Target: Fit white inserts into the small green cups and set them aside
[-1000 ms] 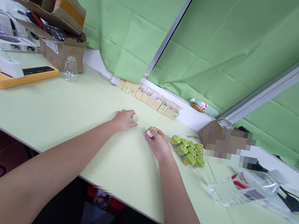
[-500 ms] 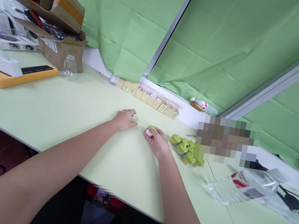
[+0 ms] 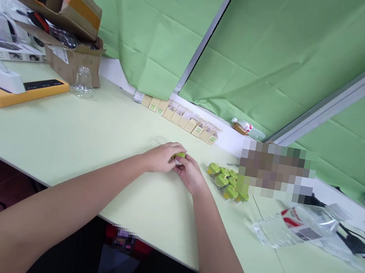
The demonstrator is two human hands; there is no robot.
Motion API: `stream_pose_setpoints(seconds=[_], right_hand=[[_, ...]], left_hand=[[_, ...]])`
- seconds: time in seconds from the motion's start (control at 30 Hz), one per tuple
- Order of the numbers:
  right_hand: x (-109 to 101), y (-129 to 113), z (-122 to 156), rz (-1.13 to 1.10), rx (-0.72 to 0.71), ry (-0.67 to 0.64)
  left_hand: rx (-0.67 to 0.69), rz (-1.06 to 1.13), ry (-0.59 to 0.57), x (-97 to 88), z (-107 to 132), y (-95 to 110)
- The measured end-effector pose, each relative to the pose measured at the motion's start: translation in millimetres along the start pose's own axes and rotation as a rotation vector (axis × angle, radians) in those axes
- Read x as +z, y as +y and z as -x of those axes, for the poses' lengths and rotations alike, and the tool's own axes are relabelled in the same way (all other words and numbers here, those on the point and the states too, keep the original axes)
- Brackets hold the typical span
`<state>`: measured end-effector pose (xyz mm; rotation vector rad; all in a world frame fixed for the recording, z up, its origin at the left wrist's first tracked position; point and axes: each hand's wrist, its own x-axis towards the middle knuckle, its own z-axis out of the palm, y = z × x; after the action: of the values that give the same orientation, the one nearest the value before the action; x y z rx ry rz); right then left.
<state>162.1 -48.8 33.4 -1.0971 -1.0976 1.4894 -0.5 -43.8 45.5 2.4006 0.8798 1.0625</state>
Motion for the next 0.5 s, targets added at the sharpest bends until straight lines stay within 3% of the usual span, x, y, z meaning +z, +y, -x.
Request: stream_pose_setpoints(seconds=[0.5], right_hand=[[-0.8,0.8,-0.7,-0.031,0.026,-0.044]], left_hand=[[-0.047,0.082,-0.051,7.4,0.5,-6.6]])
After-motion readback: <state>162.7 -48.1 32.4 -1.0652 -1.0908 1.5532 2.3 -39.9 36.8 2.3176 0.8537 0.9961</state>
